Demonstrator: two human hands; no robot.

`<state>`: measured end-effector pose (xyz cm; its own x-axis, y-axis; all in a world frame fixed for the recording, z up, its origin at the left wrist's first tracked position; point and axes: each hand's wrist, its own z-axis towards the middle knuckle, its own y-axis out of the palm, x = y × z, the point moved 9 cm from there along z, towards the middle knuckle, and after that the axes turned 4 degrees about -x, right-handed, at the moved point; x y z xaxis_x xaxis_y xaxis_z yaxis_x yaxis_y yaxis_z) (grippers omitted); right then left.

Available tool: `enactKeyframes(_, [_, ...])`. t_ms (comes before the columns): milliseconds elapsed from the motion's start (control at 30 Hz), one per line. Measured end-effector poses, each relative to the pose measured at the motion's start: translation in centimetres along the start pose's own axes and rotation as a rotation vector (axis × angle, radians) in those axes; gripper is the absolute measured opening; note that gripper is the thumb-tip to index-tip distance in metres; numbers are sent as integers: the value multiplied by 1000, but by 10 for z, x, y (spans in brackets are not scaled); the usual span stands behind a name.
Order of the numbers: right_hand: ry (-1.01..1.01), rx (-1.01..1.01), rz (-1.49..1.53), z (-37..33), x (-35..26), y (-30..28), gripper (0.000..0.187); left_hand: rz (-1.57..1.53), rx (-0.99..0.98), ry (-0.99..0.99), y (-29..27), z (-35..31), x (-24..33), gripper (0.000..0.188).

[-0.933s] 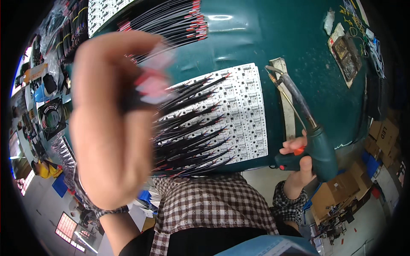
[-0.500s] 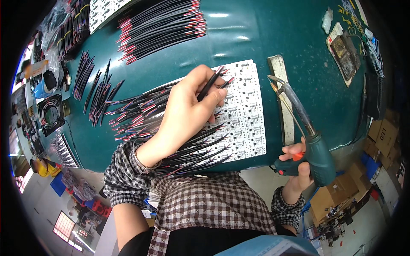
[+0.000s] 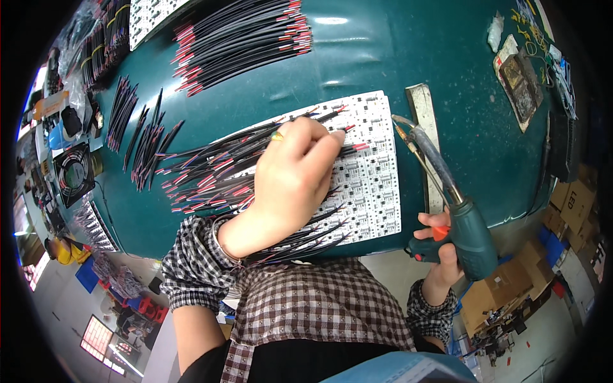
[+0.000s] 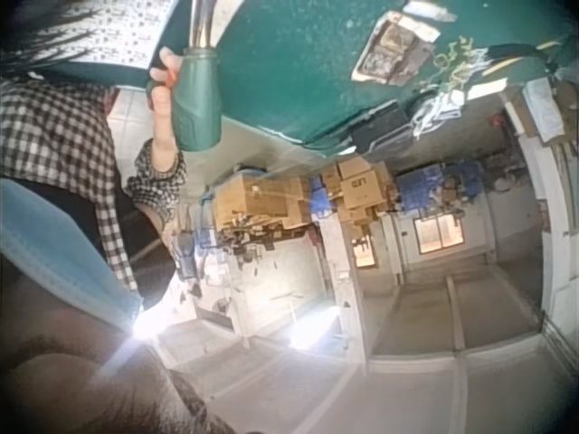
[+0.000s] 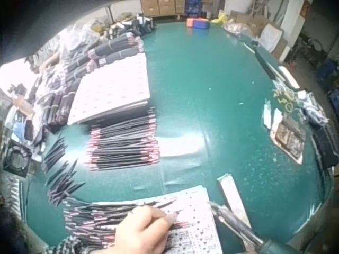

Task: The person places wires onto a circuit board assembly jig by hand.

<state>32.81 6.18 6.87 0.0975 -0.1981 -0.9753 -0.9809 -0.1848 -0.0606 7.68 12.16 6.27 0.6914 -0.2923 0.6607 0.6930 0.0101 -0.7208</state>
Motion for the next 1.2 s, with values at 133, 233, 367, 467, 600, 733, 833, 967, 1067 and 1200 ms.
enactKeyframes(133, [18,-2,-19,-1,-1,4,69,95,7,15,6,-4,6,42])
enactKeyframes(233, [44,-13,-55,0,-4,8,63,169,-5,67,8,-5,9,32])
enactKeyframes(367, [62,-42,-90,3,-6,14,57,199,-18,80,8,-5,12,31])
enactKeyframes(467, [74,-8,-117,3,-5,10,51,238,-17,92,8,-5,12,29])
enactKeyframes(600, [75,-71,-171,3,2,5,57,234,-4,108,7,-5,13,28])
enactKeyframes(733, [80,-97,-276,2,4,8,60,236,-9,120,7,-5,13,29])
enactKeyframes(833, [103,-90,-280,4,5,10,61,229,-10,119,7,-5,12,30])
enactKeyframes(967, [61,-108,-325,5,5,11,62,222,-3,123,6,-6,12,29])
enactKeyframes(1067, [89,-107,-303,5,6,12,61,223,-8,116,7,-5,12,30])
enactKeyframes(1200, [99,-104,-304,4,8,11,61,229,-19,112,7,-5,12,30])
